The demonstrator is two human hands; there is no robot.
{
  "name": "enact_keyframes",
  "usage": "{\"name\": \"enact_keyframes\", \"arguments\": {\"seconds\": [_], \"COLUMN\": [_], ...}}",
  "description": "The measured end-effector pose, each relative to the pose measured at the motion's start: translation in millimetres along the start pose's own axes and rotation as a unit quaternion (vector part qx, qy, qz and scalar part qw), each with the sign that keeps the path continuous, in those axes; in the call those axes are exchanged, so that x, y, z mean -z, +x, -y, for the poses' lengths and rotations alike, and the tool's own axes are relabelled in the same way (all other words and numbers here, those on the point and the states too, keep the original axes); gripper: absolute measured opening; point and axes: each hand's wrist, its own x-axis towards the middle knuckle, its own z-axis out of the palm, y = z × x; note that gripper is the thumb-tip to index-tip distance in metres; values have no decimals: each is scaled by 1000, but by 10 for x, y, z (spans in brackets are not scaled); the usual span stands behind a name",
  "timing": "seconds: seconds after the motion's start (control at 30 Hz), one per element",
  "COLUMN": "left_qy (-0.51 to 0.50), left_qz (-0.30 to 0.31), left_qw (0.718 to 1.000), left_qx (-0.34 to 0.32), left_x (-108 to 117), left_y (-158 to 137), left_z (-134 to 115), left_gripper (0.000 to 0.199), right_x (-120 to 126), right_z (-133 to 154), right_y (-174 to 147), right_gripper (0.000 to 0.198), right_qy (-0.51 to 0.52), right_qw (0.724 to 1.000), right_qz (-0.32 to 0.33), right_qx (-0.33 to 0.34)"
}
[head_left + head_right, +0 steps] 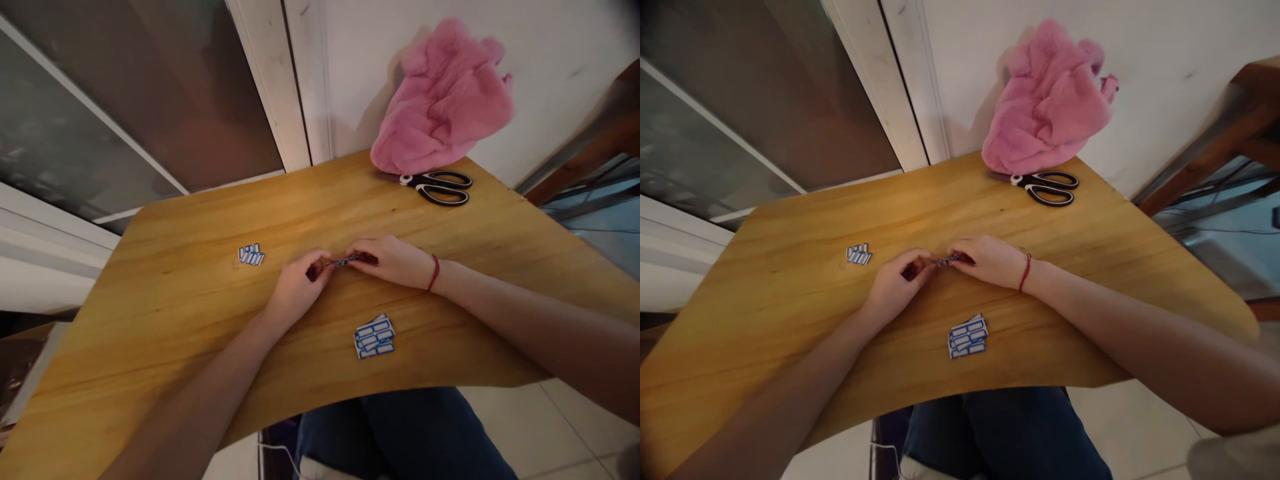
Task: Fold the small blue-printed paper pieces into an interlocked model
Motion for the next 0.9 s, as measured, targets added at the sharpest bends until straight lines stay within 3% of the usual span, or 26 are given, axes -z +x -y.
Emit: {"name": "enact_keyframes", "arguments": {"seconds": [0.17, 0.4, 0.73, 0.8, 0.9], "left_qy": [11, -10, -59, -83, -20], "left_qz": [44, 33, 49, 23, -87], "left_qw": [999, 999, 997, 996, 996], "left_qx": [19, 28, 27, 19, 21], "left_x": [-13, -29, -64, -23, 272], "left_y": [-1, 2, 25, 56, 119], "left_z": [-17, -18, 2, -17, 21], "left_gripper": [17, 9, 10, 14, 17], "right_x": [-83, -61, -120, -109, -51], "right_z": [46, 44, 45, 22, -59], "right_y": [4, 11, 40, 51, 62], "right_gripper": [23, 24, 23, 23, 23], "right_qy": [-23, 28, 5, 15, 33], "right_qw": [999, 997, 997, 996, 993], "right_qz": [0, -6, -16, -23, -56], "right_qx": [-49, -73, -73, -81, -97]}}
